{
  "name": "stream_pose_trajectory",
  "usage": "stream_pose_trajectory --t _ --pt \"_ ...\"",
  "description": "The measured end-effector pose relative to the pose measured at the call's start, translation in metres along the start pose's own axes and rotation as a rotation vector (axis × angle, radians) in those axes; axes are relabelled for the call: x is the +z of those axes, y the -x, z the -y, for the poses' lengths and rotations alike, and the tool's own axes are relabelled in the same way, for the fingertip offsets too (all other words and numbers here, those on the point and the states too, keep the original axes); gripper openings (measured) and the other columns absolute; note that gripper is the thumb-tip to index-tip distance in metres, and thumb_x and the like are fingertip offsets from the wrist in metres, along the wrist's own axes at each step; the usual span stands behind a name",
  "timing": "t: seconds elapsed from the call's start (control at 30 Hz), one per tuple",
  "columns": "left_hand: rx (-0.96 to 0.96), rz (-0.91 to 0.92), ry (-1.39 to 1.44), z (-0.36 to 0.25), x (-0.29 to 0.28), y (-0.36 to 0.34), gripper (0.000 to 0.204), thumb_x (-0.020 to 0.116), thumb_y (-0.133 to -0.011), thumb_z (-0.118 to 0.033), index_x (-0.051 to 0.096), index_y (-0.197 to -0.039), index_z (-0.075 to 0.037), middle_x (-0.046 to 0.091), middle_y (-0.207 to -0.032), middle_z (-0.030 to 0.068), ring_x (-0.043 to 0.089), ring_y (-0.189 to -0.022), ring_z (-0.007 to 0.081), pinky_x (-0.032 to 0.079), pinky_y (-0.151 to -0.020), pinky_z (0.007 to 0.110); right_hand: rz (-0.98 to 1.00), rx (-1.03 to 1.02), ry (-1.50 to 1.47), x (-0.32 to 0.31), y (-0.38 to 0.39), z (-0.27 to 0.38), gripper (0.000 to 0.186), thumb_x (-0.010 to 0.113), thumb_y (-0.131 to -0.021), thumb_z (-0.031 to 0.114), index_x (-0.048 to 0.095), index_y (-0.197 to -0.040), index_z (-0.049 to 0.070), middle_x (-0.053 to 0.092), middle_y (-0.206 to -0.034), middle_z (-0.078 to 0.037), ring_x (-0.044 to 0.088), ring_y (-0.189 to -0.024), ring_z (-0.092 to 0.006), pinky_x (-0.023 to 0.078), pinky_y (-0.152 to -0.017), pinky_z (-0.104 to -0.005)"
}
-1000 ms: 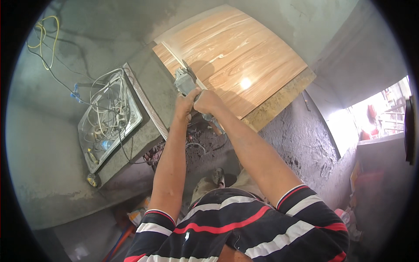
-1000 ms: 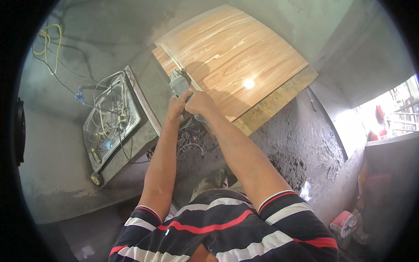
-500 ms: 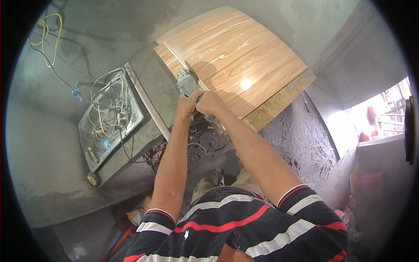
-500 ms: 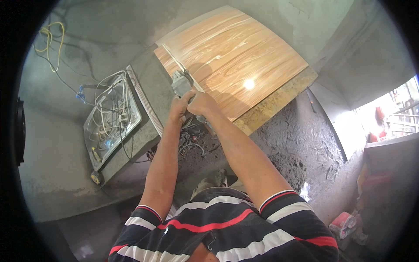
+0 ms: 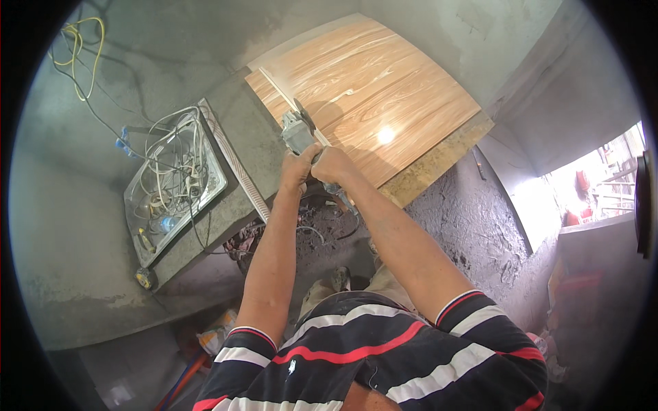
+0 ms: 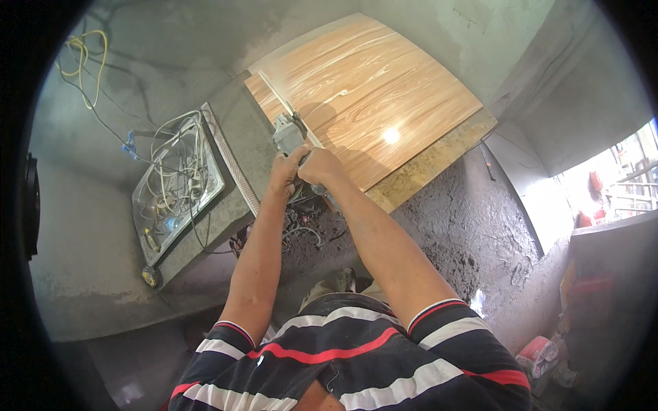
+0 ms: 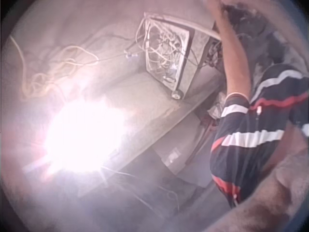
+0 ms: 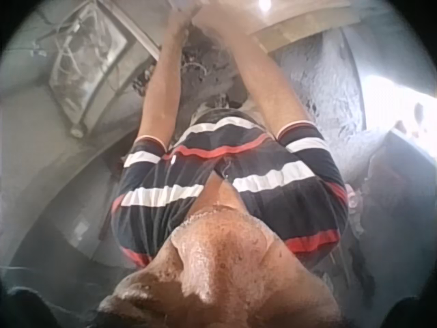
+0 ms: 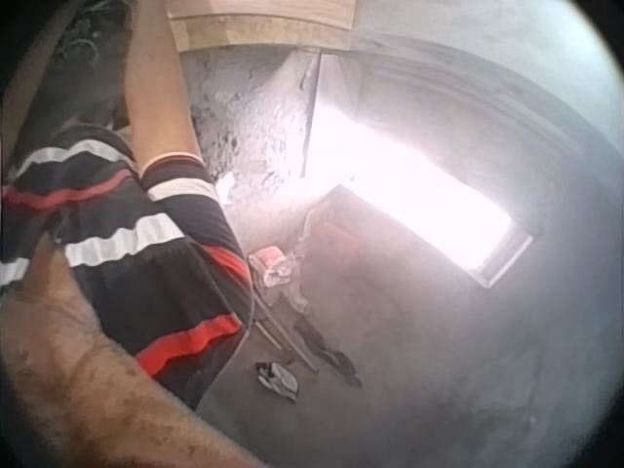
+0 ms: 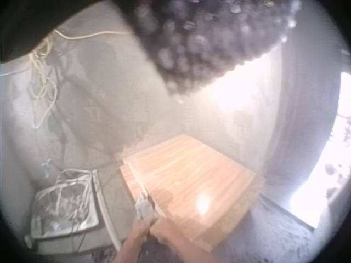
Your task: The person cuts a tile with an angle grinder, carries the cut strip across the room to check its placement, and positions the main tile onto the counter.
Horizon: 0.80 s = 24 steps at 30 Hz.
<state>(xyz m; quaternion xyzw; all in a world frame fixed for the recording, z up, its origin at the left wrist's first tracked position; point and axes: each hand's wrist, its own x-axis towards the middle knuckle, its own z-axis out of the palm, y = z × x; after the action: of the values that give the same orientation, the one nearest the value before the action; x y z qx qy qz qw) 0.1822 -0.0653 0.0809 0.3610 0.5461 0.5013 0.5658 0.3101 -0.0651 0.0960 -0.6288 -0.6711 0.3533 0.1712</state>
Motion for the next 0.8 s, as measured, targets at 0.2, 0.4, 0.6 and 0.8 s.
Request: stream_pose_trajectory --t 0.2,0.4,0.6,0.8 --pt "-0.001 0.025 0.011 0.001 0.001 0.003 0.042 0.083 -0.083 -0.023 0.069 -0.112 0.004 0.074 -0.097 0.0119 0.071 -0.08 0.019 0.056 -0.07 0.034 -0.027 -0.002 -0.019 -0.001 0.008 -0.001 0.038 0.062 -0.08 0.024 0.076 -0.104 -0.002 0.072 -0.108 -0.032 0.07 -0.107 -0.0452 0.057 -0.091 -0.0482" --pt "-0.003 -0.008 -0.028 -0.003 0.004 0.011 0.043 0.083 -0.083 -0.023 0.069 -0.112 0.004 0.074 -0.1 0.0127 0.071 -0.082 0.0195 0.057 -0.071 0.034 0.025 0.027 0.015 -0.002 0.008 0.0 0.046 0.062 -0.079 0.019 0.071 -0.12 0.001 0.072 -0.116 -0.03 0.07 -0.113 -0.0419 0.057 -0.095 -0.0458" --pt "-0.014 0.024 -0.029 -0.004 0.004 0.015 0.043 0.083 -0.082 -0.023 0.069 -0.112 0.005 0.074 -0.098 0.0133 0.071 -0.079 0.0199 0.056 -0.069 0.034 -0.039 0.014 -0.022 0.001 0.013 -0.005 0.038 0.062 -0.078 0.021 0.075 -0.104 -0.004 0.071 -0.108 -0.033 0.07 -0.107 -0.0457 0.057 -0.091 -0.0478" --pt "-0.01 0.003 -0.018 0.001 0.004 0.016 0.04 0.082 -0.082 -0.021 0.07 -0.108 0.005 0.074 -0.095 0.013 0.071 -0.078 0.0194 0.056 -0.068 0.034 -0.02 0.039 -0.039 0.002 0.015 -0.005 0.038 0.063 -0.078 0.02 0.075 -0.105 -0.004 0.071 -0.108 -0.033 0.07 -0.107 -0.0458 0.057 -0.09 -0.0478"
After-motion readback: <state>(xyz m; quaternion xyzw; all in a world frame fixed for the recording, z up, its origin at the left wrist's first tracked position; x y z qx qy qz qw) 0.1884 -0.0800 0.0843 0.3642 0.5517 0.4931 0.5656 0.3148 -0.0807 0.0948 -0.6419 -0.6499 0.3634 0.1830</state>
